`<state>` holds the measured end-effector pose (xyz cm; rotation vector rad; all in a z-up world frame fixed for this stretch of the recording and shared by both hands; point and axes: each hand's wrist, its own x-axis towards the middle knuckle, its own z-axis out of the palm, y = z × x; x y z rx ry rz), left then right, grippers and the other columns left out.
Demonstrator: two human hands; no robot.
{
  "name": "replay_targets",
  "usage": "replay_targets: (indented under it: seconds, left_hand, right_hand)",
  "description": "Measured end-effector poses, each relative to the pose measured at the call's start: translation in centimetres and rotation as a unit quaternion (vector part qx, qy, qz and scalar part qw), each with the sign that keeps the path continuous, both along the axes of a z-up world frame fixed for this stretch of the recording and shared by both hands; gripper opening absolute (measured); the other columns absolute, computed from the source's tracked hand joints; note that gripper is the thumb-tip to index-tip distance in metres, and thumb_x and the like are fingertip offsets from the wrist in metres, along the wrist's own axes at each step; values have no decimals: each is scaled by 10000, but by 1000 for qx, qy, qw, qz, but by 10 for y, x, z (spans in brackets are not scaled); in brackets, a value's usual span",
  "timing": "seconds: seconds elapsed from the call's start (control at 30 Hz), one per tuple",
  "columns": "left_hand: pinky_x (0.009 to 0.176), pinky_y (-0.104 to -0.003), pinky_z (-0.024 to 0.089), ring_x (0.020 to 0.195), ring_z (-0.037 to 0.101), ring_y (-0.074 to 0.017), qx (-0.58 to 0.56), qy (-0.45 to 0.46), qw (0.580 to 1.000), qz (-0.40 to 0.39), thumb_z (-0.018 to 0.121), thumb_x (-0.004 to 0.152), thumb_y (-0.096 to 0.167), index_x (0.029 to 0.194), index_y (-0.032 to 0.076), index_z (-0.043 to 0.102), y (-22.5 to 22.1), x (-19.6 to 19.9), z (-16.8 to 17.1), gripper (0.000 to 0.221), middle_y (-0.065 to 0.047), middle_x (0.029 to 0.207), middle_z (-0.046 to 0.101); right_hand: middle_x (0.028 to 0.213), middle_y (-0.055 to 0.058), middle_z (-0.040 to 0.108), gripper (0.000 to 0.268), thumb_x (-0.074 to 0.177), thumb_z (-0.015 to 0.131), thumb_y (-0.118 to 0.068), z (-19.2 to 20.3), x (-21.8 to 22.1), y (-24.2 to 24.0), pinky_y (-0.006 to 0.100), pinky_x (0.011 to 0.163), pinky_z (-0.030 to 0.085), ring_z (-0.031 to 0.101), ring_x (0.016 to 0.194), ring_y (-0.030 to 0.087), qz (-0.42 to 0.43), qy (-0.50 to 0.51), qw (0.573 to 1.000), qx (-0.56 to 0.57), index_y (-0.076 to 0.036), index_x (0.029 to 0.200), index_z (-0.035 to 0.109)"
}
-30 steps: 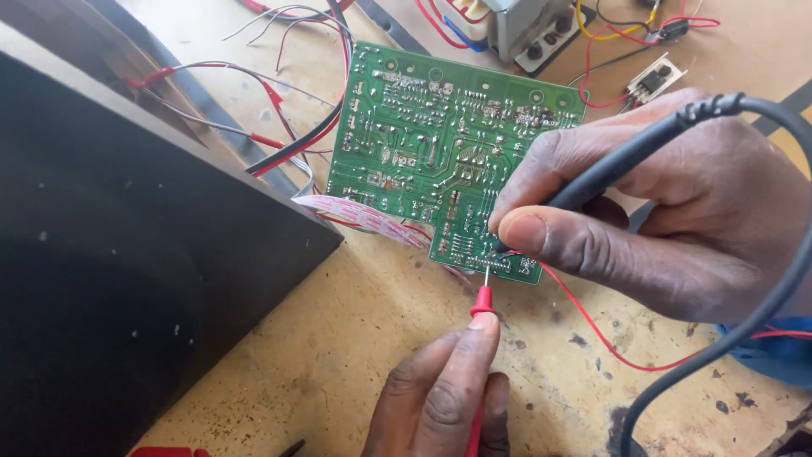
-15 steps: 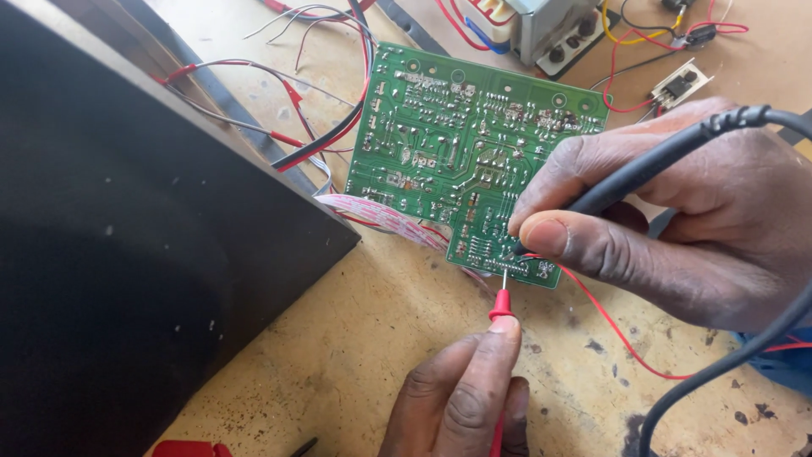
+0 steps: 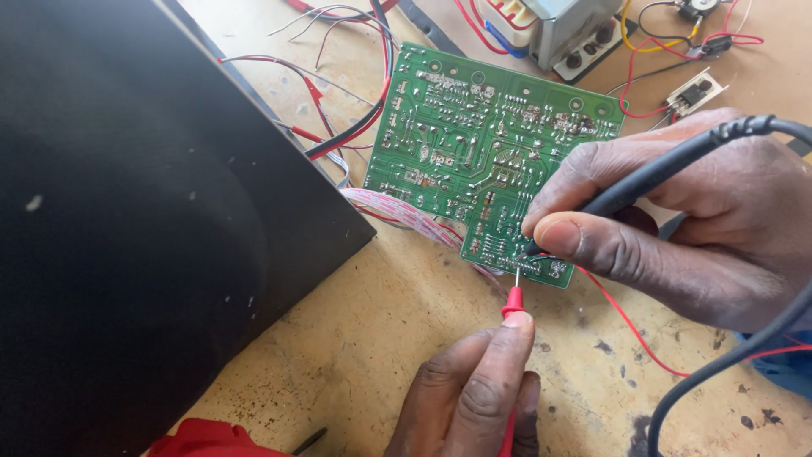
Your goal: Testing electrical components on a circuit board using a digital multimeter
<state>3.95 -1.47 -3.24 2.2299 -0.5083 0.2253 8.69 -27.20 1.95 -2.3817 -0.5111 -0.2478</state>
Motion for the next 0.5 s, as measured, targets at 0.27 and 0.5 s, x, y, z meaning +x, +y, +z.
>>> replay_targets:
  seconds: [0.27, 0.5]
  left_hand:
    - [695, -209, 613, 794, 764, -72, 25, -33, 999, 13, 626, 956, 231, 1299, 297, 675, 10, -4, 7, 352, 84, 1130, 732]
    - [816, -324, 606, 900, 750, -234, -102, -24, 994, 14, 621, 925, 98, 1219, 146, 685, 84, -25, 50, 304, -41, 1058, 735]
  right_hand:
    - [684, -16, 723, 268, 923, 566, -237, 4, 6, 60, 226, 488, 468, 624, 525, 101, 3, -1, 1000, 31, -57, 847, 749]
    - [728, 59, 728, 273, 933, 598, -250, -2, -19, 125, 266, 625, 428, 633, 661, 152, -90, 90, 989, 79, -56, 893, 786]
